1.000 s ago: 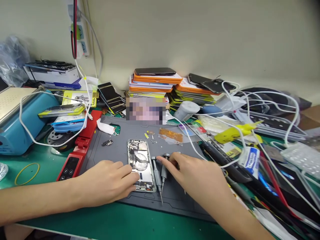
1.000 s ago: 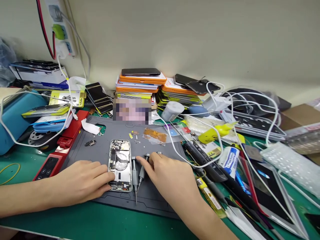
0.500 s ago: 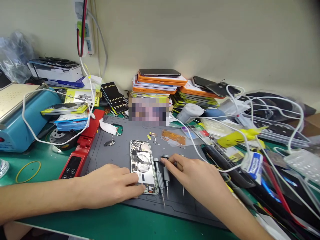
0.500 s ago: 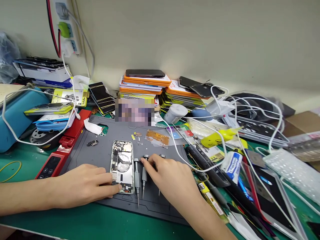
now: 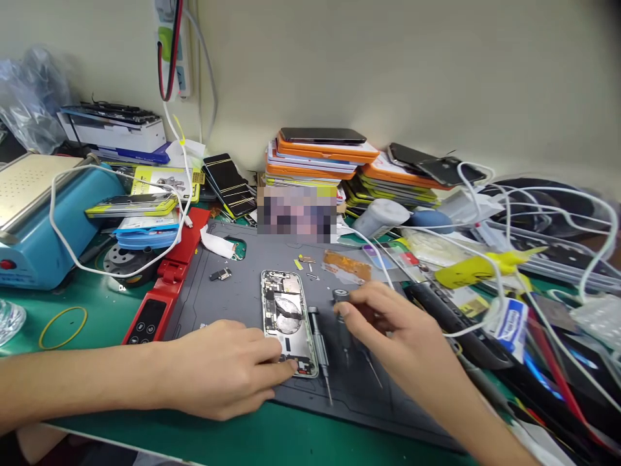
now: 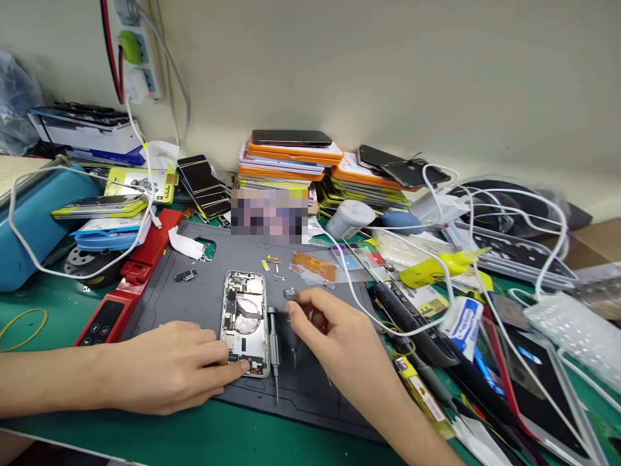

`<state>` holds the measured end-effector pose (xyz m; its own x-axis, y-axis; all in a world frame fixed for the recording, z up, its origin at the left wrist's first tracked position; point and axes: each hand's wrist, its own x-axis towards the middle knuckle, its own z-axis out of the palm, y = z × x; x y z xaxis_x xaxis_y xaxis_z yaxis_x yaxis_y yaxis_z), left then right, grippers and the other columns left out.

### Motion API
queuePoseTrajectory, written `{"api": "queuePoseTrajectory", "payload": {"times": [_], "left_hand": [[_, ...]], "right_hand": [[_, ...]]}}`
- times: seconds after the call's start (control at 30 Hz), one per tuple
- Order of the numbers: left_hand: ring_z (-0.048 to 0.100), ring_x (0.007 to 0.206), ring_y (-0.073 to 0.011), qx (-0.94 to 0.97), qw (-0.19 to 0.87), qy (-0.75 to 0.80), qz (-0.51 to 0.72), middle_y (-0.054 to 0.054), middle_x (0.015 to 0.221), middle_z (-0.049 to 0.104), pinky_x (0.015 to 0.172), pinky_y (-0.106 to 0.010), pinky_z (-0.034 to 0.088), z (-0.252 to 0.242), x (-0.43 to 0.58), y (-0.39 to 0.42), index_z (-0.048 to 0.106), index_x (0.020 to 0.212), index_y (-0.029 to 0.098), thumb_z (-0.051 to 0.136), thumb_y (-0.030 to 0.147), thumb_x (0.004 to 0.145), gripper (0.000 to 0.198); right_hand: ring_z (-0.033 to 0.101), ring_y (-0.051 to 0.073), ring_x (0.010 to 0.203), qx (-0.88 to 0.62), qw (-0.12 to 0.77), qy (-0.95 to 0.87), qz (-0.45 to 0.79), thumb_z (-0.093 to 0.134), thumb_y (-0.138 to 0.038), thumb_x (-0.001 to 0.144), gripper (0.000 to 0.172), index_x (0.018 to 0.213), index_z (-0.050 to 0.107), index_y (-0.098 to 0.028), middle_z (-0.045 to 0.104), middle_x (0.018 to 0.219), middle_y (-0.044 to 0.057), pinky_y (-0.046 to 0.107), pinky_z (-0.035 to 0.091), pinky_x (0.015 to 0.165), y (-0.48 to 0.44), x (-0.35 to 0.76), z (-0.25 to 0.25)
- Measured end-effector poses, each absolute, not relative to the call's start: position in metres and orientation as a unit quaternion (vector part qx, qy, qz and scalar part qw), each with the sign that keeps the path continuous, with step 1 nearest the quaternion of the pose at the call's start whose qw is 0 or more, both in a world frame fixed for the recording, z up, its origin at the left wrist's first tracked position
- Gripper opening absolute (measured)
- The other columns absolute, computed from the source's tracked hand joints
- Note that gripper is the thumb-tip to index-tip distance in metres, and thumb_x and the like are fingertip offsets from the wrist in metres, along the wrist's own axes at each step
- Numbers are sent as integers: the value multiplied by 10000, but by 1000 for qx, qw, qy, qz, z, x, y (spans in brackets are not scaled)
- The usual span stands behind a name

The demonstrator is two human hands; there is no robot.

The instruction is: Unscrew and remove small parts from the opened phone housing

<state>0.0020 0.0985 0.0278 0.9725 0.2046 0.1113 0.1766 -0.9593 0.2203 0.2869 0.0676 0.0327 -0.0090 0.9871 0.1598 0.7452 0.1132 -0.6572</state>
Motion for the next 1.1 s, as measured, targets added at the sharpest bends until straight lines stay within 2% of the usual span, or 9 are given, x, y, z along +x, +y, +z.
{"api": "queuePoseTrajectory", "payload": {"times": [0.1, 0.17, 0.3, 0.37, 0.5, 0.63, 0.73, 0.83, 1.1], "left_hand": [[721, 902, -218, 971, 201, 118, 52, -56, 1098, 746, 687, -354, 537, 36, 1, 104, 664, 1404, 191, 706, 308, 1054, 372], [742, 951, -198, 951, 266, 141, 65, -27, 1112, 777, 744, -329, 554, 38, 1, 107, 713, 1325, 225, 693, 252, 1061, 266], [738, 880, -167, 920, 337, 180, 89, 22, 945, 792, 751, -300, 532, 37, 3, 108, 750, 1068, 226, 720, 262, 1062, 48], [719, 829, -164, 914, 347, 192, 82, 37, 865, 767, 721, -299, 514, 35, 4, 107, 738, 1017, 222, 766, 302, 1038, 88], [715, 833, -158, 911, 354, 195, 81, 43, 870, 769, 746, -292, 520, 35, 5, 107, 739, 1011, 226, 741, 230, 1035, 24], [713, 820, -156, 919, 336, 183, 91, 39, 881, 769, 731, -293, 525, 34, 4, 107, 722, 994, 226, 734, 228, 1038, 45], [681, 743, -160, 933, 283, 199, 101, 29, 832, 740, 656, -309, 486, 29, 4, 104, 675, 942, 215, 685, 288, 1083, 159], [638, 690, -180, 949, 197, 213, 128, 12, 805, 713, 604, -342, 425, 24, 4, 101, 647, 922, 203, 641, 330, 1108, 225], [591, 684, -164, 936, 203, 251, 141, 20, 749, 643, 604, -305, 429, 22, 7, 104, 629, 856, 185, 786, 243, 1005, 224]], "right_hand": [[636, 182, 623, -596, 391, -689, 129, 611, -366, 1029, 216, 846, 656, -261, 698, 809, 24, 293, 528, 550, 60, 280, 34], [661, 178, 587, -594, 394, -692, 116, 585, -298, 1059, 175, 928, 696, -262, 767, 859, 40, 308, 565, 561, 54, 278, 32], [732, 179, 602, -580, 407, -694, 126, 575, -280, 1083, 113, 1063, 685, -265, 824, 936, 41, 309, 632, 599, 46, 276, 23], [792, 194, 731, -562, 434, -691, 138, 608, -282, 1061, 52, 1095, 646, -273, 820, 963, 33, 296, 664, 652, 46, 273, 18], [826, 222, 906, -534, 471, -689, 136, 682, -232, 1007, 265, 1252, 589, -272, 797, 948, 31, 284, 672, 677, 50, 268, 11], [829, 238, 835, -519, 469, -710, 82, 684, -166, 999, 360, 1335, 613, -274, 811, 926, 34, 335, 688, 660, 51, 271, 3], [843, 262, 840, -485, 507, -712, 34, 697, -120, 996, 434, 1386, 651, -305, 831, 989, 46, 375, 704, 648, 47, 274, -4], [854, 274, 867, -459, 545, -702, -3, 675, -93, 1018, 631, 1582, 544, -344, 830, 1022, 51, 393, 715, 645, 43, 272, -7], [864, 225, 934, -398, 471, -775, 135, 546, -113, 1106, 653, 1689, 392, -365, 860, 1105, 55, 378, 743, 805, 45, 260, -5]]}}
